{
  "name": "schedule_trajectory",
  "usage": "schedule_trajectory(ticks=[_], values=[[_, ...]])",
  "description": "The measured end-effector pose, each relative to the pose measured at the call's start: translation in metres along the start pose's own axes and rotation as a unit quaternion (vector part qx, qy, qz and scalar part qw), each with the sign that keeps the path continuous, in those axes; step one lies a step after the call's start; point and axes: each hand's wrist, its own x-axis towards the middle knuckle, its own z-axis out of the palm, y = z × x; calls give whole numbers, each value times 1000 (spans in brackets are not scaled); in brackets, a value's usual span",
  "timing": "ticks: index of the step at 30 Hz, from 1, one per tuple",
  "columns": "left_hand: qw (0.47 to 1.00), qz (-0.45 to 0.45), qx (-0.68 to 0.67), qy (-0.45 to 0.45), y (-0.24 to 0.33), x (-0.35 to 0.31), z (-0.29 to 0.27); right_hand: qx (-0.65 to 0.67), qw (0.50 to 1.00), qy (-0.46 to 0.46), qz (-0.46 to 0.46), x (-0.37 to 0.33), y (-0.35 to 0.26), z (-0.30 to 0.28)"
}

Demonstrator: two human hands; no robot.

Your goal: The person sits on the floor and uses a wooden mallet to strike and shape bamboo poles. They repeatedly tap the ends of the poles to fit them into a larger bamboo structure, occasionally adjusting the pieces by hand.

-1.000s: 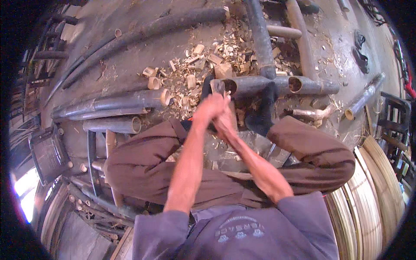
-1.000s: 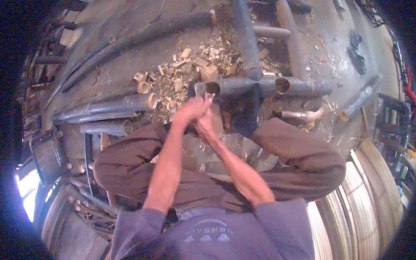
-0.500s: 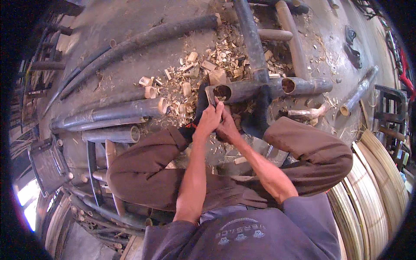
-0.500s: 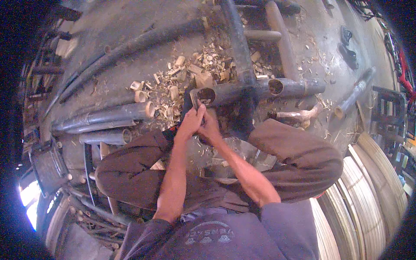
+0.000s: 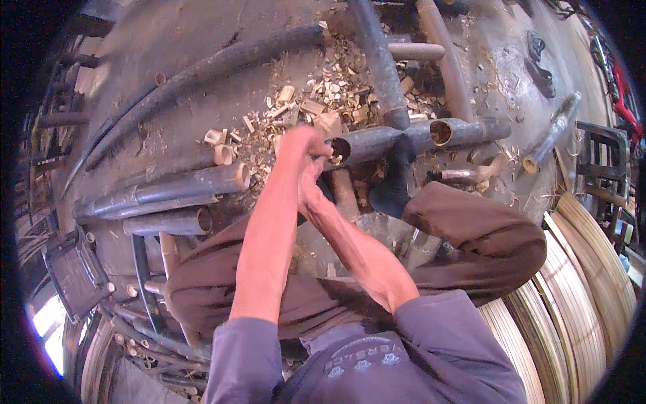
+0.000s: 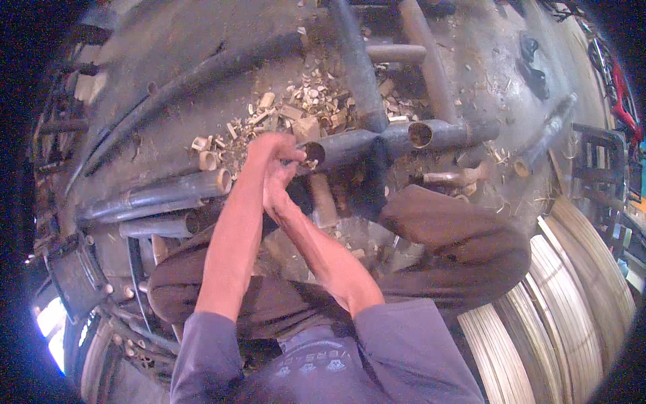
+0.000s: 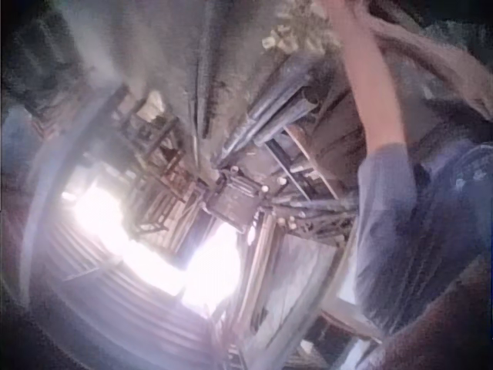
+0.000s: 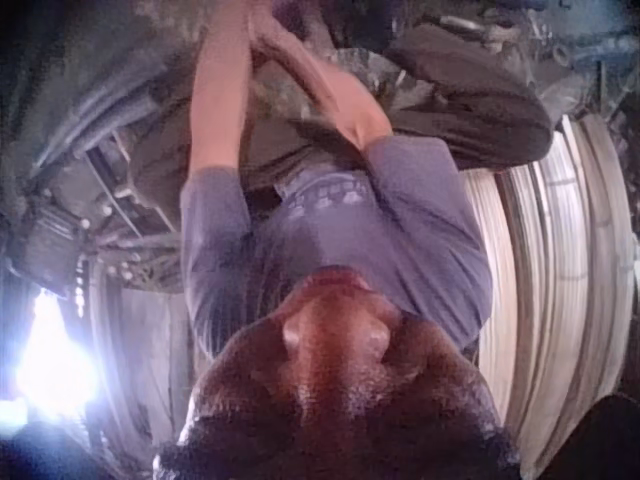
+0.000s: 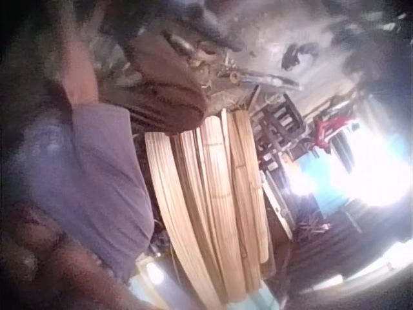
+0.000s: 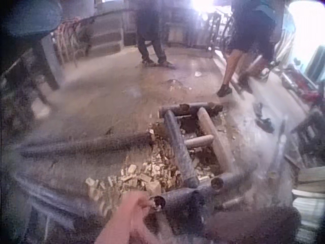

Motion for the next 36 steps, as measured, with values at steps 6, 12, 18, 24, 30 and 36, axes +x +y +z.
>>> schedule_trajectory(ticks=[6,12,18,24,30,36], values=[[974,46,-184,125,-17,-25,52,-166,986,27,19,-63,-58,24],[844,85,-513,127,64,-14,111,-682,700,-149,-150,-46,-168,-66],[352,119,-919,132,120,10,77,-878,320,-355,30,57,-239,10],[705,54,-687,168,50,-24,125,-595,753,-279,-44,-7,-143,-79],[691,9,-604,396,-23,-99,85,-66,995,-10,73,-54,-58,21],[679,40,-469,563,-35,-99,50,-132,987,-18,93,-48,-90,15]])
